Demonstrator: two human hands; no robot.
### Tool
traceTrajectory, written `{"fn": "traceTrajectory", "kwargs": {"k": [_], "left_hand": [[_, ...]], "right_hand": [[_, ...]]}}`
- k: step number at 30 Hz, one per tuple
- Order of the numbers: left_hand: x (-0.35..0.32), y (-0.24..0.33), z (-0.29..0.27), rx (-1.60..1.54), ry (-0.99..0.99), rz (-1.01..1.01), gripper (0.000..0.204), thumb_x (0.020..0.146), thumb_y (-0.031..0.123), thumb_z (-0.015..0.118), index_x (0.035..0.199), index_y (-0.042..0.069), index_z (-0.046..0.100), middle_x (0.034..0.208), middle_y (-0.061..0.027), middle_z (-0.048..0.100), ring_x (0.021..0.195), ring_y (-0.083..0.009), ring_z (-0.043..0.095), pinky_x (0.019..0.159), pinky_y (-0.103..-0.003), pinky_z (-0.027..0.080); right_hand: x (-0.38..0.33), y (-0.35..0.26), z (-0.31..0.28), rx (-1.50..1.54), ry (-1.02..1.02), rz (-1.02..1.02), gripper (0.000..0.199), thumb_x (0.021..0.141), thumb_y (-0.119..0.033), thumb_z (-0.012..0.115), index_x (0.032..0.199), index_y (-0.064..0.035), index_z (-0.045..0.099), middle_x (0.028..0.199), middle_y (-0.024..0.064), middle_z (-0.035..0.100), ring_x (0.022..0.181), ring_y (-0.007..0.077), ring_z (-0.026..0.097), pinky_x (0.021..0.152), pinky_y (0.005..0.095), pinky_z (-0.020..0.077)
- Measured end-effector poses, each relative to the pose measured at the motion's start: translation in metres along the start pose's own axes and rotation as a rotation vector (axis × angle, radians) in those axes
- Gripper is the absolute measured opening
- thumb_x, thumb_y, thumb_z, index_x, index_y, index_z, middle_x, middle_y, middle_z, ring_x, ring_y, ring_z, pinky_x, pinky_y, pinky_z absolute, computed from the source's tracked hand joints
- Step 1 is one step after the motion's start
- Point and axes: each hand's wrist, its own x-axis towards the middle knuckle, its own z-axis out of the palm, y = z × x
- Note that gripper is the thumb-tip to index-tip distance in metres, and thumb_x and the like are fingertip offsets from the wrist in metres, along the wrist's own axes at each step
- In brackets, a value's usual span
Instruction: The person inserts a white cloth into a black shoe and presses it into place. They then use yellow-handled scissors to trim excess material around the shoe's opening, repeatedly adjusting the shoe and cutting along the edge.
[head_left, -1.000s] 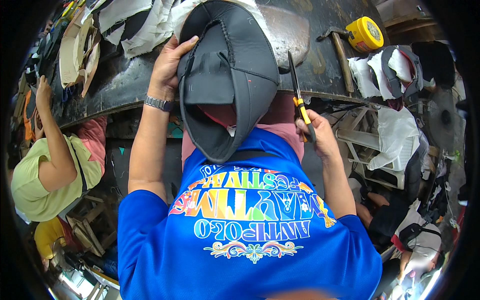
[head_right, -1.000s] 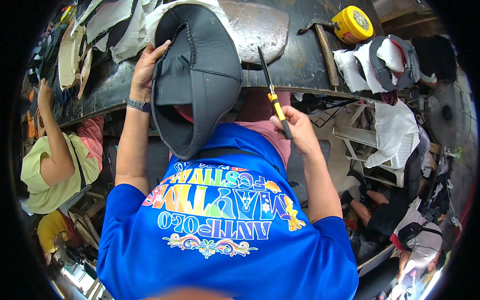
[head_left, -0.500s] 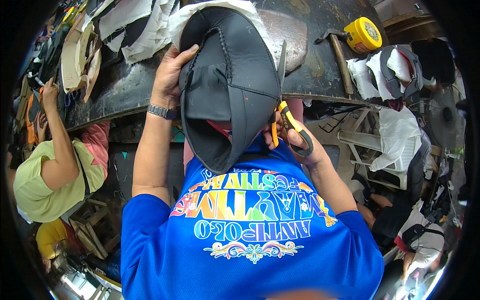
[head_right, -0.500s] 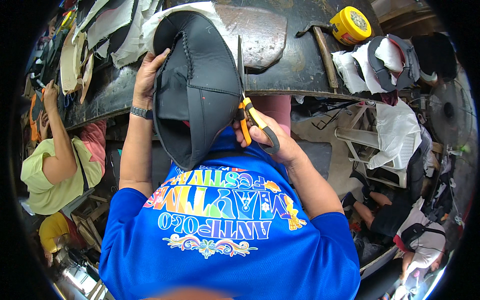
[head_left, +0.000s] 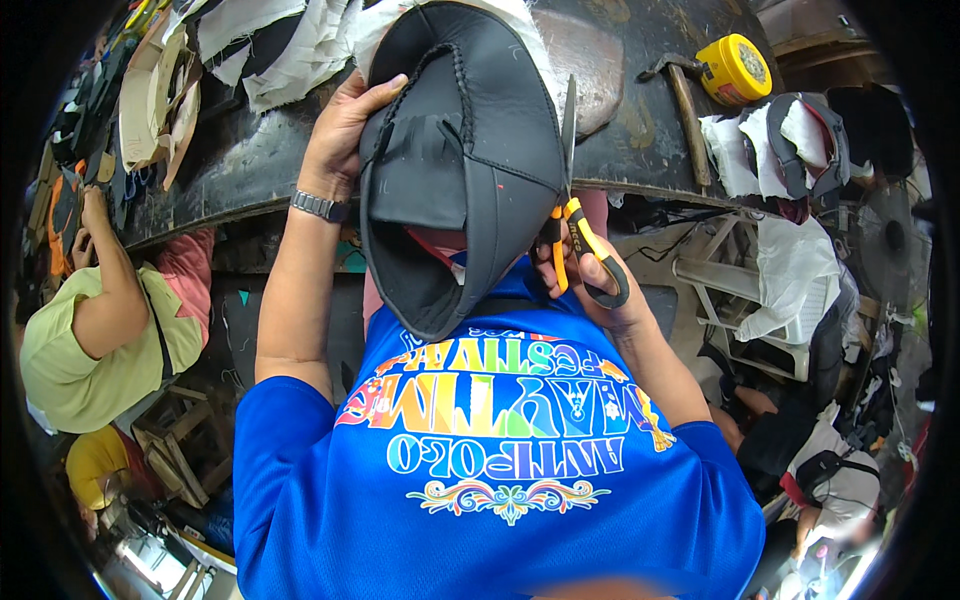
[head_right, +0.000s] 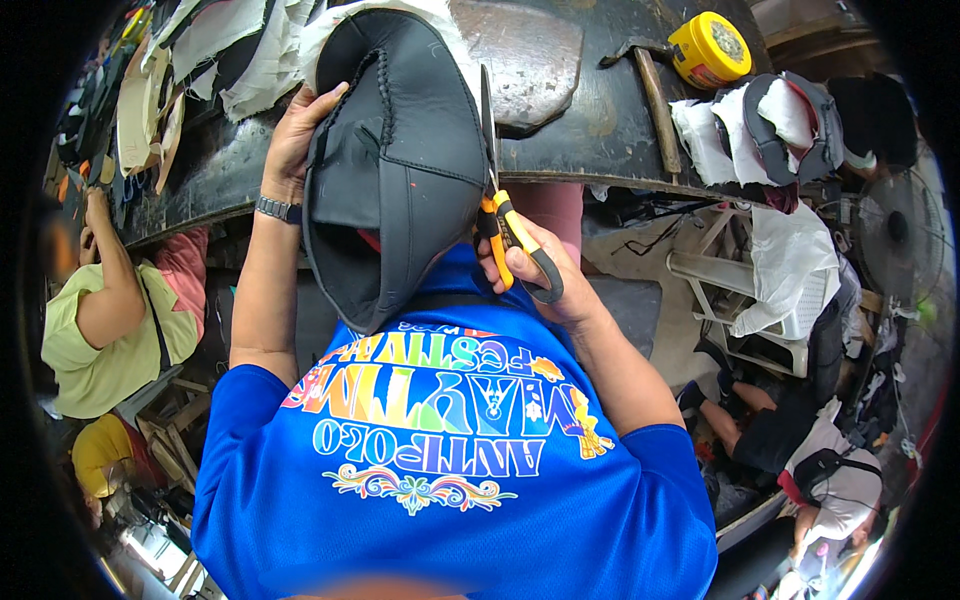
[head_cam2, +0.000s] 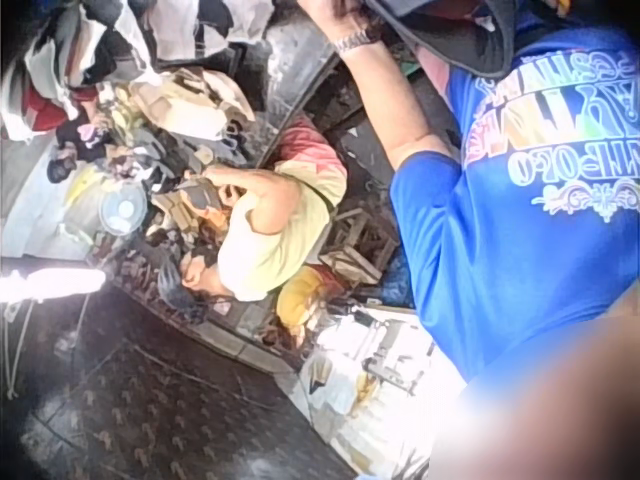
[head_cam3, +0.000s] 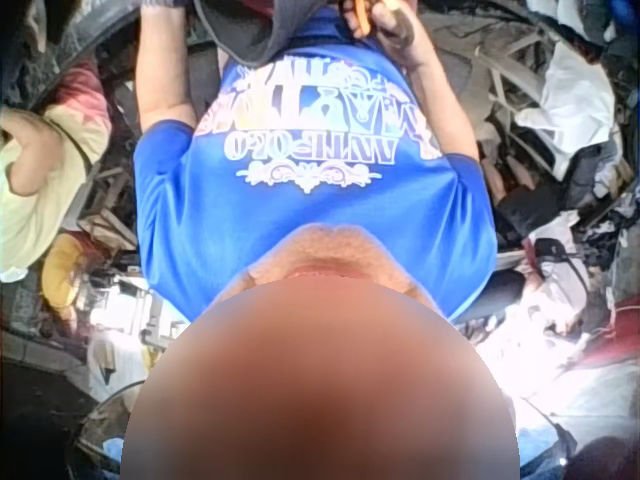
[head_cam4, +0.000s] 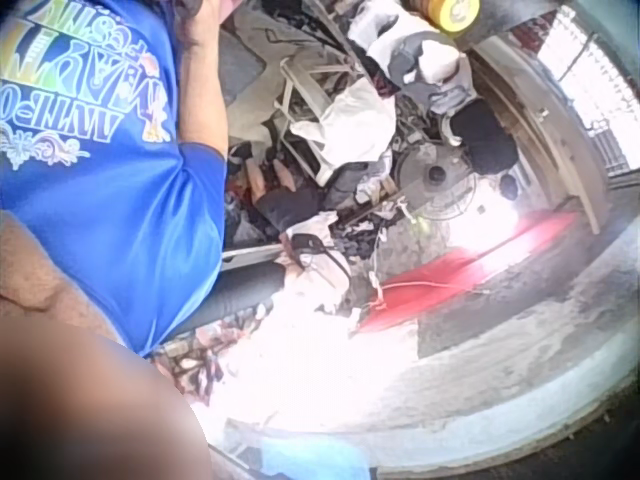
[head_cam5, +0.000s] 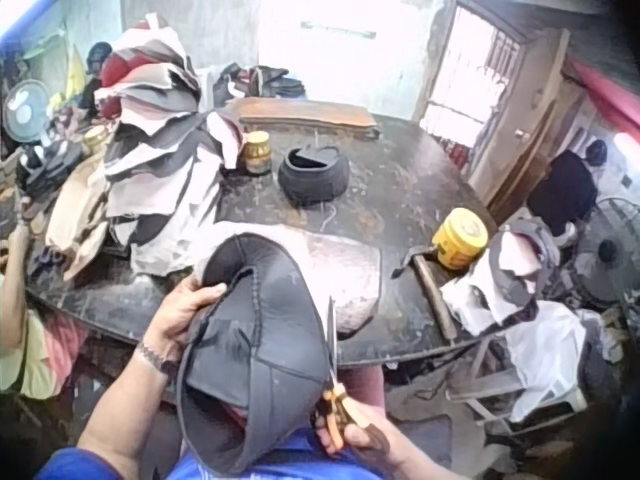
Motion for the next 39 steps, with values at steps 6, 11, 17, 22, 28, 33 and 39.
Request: {"fn": "traceTrajectory", "kwargs": {"k": [6,11,17,22,28,33,39], "left_hand": [[0.001,-0.002,-0.003,-0.042,-0.035,-0.009,0.027,0.091,0.001,0.067,0.117,0.008,0.067,0.103,-0.0074,0.073,0.087,-0.0149,0.072,0.076,-0.029,0.062],[0.001,-0.004,-0.006,-0.055,-0.032,-0.015,0.027,0.092,0.001,0.067,0.118,0.009,0.067,0.104,-0.008,0.073,0.088,-0.0156,0.072,0.076,-0.029,0.062],[0.002,-0.005,-0.005,-0.053,0.018,0.018,0.027,0.092,0.001,0.067,0.118,0.008,0.066,0.104,-0.0083,0.073,0.088,-0.0157,0.072,0.076,-0.029,0.062],[0.0,-0.005,-0.001,-0.07,-0.041,0.073,0.02,0.095,0.005,0.064,0.114,0.007,0.069,0.101,-0.0081,0.074,0.087,-0.0144,0.072,0.075,-0.028,0.061],[0.001,0.003,-0.003,0.013,0.05,0.038,0.017,0.095,0.006,0.065,0.111,0.006,0.069,0.099,-0.0095,0.074,0.082,-0.0144,0.073,0.07,-0.028,0.062],[0.002,0.006,-0.008,0.054,0.031,-0.002,0.017,0.094,0.005,0.066,0.111,0.006,0.069,0.1,-0.0091,0.074,0.083,-0.0149,0.073,0.072,-0.028,0.062],[0.003,0.005,-0.007,0.049,-0.013,-0.064,0.023,0.093,0.005,0.066,0.116,0.007,0.067,0.102,-0.009,0.073,0.086,-0.015,0.072,0.075,-0.028,0.062]], "right_hand": [[-0.004,0.004,0.005,0.074,0.007,0.061,0.077,0.075,-0.066,0.075,0.109,-0.0007,0.054,0.083,0.0055,0.056,0.073,0.0107,0.054,0.063,0.0212,0.0448],[-0.004,0.01,0.005,0.157,-0.014,0.038,0.078,0.073,-0.065,0.076,0.113,-0.0013,0.054,0.087,0.006,0.057,0.078,0.0114,0.055,0.067,0.0227,0.0457],[-0.006,0.007,0.003,0.077,-0.039,0.037,0.077,0.073,-0.062,0.078,0.116,-0.0023,0.054,0.092,0.0056,0.057,0.082,0.0118,0.057,0.07,0.0248,0.0478],[-0.007,0.007,0.003,0.068,-0.001,0.016,0.065,0.079,-0.054,0.078,0.112,-0.0027,0.054,0.085,0.0029,0.055,0.075,0.0081,0.055,0.062,0.021,0.0459],[-0.008,0.008,-0.006,0.057,0.03,0.037,0.048,0.084,-0.041,0.078,0.105,-0.0032,0.057,0.077,-0.0008,0.053,0.062,0.0044,0.051,0.051,0.0176,0.0419],[-0.01,0.006,-0.014,0.017,0.007,0.084,0.039,0.086,-0.034,0.077,0.102,-0.0037,0.059,0.075,0.0,0.056,0.058,0.0038,0.05,0.045,0.0169,0.0398],[-0.004,0.003,-0.016,0.06,-0.094,0.116,0.049,0.086,-0.049,0.07,0.104,-0.0042,0.059,0.08,0.006,0.061,0.066,0.0102,0.056,0.061,0.0243,0.0469]]}}
